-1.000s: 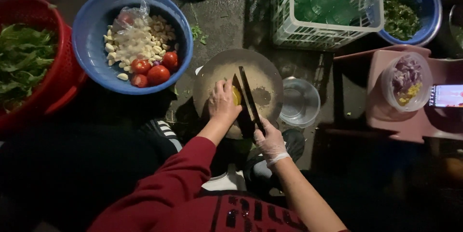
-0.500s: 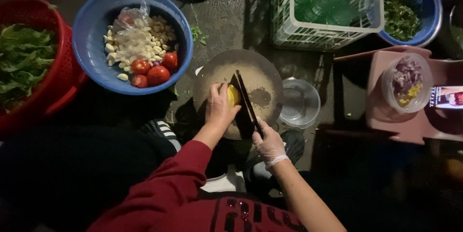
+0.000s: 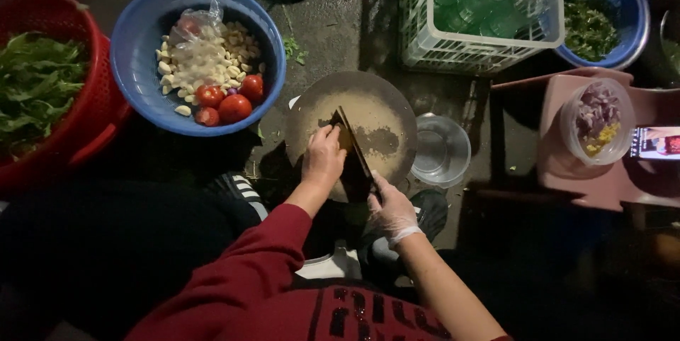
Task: The person slices a yellow vegetable into thin strips on a round wooden cutting board using a large knife. They then transfer the sliced pieces into a container. Next, the person picks up a red tomato and begins chopping it into smaller pieces on the same cutting board.
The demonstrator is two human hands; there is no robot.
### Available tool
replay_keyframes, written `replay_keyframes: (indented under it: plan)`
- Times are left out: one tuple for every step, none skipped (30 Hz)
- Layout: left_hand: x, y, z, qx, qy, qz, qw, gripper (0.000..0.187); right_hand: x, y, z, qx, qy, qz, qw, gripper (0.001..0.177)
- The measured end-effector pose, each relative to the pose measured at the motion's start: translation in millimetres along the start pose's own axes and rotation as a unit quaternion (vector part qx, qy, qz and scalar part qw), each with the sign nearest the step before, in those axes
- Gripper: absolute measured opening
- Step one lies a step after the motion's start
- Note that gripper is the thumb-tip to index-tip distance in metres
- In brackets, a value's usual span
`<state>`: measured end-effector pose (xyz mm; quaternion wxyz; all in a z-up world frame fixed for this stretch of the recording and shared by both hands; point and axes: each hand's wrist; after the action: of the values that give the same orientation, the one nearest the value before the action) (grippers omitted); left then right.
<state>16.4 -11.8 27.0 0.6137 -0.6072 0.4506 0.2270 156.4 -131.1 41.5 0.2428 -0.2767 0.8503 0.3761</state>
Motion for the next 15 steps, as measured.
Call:
replay_keyframes:
  plan:
    - [2.3,1.6,-0.8,0.004,-0.02,0.007,1.0,0.046,-0.2,-0.9,1.7,0.006,-0.003,-0.005,1.0,0.057]
    - [4.8,3.3,-1.4,0.008,-0.04,0.015,0.999,0.062,-0.4,-1.8,3.6,0.012,-0.006,-0.01,1.0,0.057]
    - [6.4,3.0,-0.5,0.008,-0.039,0.014,0.999,0.062,-6.2,5.5,-2.4,0.013,-0.006,-0.01,1.0,0.057]
    - [8.2,2.5,0.5,0.0,-0.045,0.035,0.998,0.064,-12.1,12.6,-8.3,0.018,-0.008,-0.002,1.0,0.056]
    - [10.6,1.4,1.3,-0.007,-0.05,0.055,0.997,0.066,-18.5,19.1,-14.7,0.025,-0.011,0.005,1.0,0.056]
    - [13.2,0.7,2.3,-0.006,-0.049,0.054,0.997,0.066,-17.3,15.9,-13.3,0.026,-0.011,0.005,1.0,0.056]
    - [14.5,1.3,4.1,-0.026,-0.04,0.05,0.998,0.063,-15.6,14.2,-10.9,0.025,-0.009,0.013,1.0,0.056]
    - [15.8,1.9,6.0,-0.045,-0.031,0.047,0.997,0.061,-13.8,12.5,-8.6,0.024,-0.007,0.021,0.999,0.057]
    - [12.5,-1.0,5.1,-0.045,-0.031,0.047,0.997,0.061,-11.9,9.1,-6.8,0.024,-0.007,0.021,0.999,0.057]
    - [9.2,-4.0,4.3,-0.057,-0.017,0.03,0.998,0.059,-9.9,5.5,-5.0,0.021,-0.012,0.029,0.999,0.057]
    - [5.4,-6.3,3.3,-0.07,-0.003,0.013,0.997,0.057,-7.5,2.5,-3.2,0.017,-0.016,0.037,0.999,0.057]
    - [3.9,-3.4,4.2,-0.07,-0.003,0.014,0.997,0.057,-6.9,0.9,-2.3,0.017,-0.015,0.038,0.999,0.057]
    - [2.6,-0.9,5.2,-0.058,-0.005,-0.015,0.998,0.06,-6.5,-1.1,-1.5,0.018,-0.017,0.047,0.999,0.056]
    - [1.3,1.6,6.1,-0.045,-0.007,-0.044,0.998,0.063,-6.0,-3.0,-0.8,0.02,-0.019,0.056,0.998,0.054]
    - [6.0,8.5,9.6,-0.045,-0.006,-0.043,0.998,0.063,-6.3,-2.6,-0.8,0.02,-0.018,0.056,0.998,0.054]
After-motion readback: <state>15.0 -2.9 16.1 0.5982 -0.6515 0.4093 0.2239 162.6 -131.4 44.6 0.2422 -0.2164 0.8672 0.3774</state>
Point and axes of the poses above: each hand's wrist, its own z-axis towards the middle knuckle, its own x-axis out of the palm, y = z × x, and after that the axes turned 5 degrees about z, right-handed
